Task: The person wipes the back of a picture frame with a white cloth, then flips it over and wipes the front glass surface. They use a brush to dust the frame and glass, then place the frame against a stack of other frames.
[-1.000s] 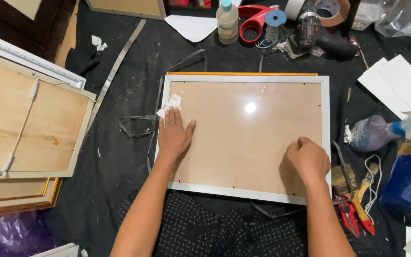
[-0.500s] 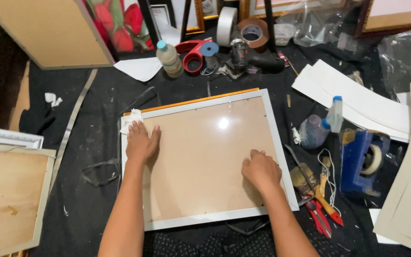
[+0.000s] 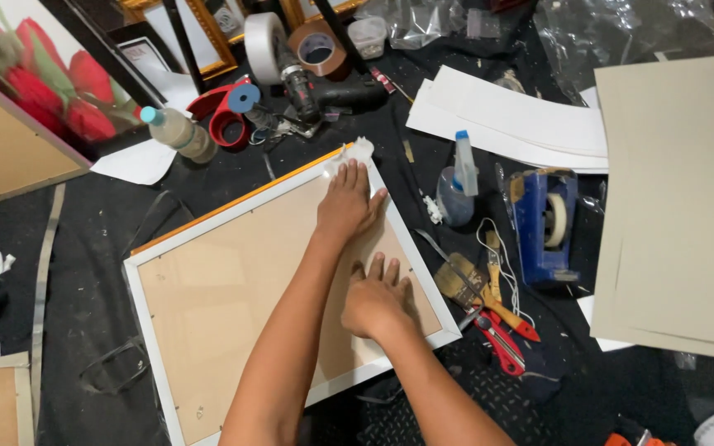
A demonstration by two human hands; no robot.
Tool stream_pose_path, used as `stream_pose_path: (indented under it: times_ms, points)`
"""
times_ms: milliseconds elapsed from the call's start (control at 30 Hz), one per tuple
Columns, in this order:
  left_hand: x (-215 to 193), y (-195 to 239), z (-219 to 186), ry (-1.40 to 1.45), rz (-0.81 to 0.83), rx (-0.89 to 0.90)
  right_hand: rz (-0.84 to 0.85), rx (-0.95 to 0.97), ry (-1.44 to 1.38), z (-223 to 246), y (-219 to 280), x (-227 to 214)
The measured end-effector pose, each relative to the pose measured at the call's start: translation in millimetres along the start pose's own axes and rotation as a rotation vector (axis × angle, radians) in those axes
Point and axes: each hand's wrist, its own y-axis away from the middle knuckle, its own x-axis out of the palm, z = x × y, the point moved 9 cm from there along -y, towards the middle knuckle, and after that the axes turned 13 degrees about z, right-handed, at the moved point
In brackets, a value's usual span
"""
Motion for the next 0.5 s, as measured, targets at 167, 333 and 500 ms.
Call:
stream_pose_path:
  times_ms: [167, 333, 500]
  points:
    - [-0.4, -5.0, -10.8, -0.075, 0.01, 0.007, -0.006, -0.036, 0.015, -22.3, -53.3, 8.3]
    - [26.1, 73.5, -43.4, -0.143, 0.027, 0.12, -0.068, -0.155, -0.056, -24.7, -23.4, -14.3]
    - [113.2, 155.6, -61.6, 0.074, -0.031, 0.158, -0.151, -0.164, -0.186, -27.4, 19.5, -30.7]
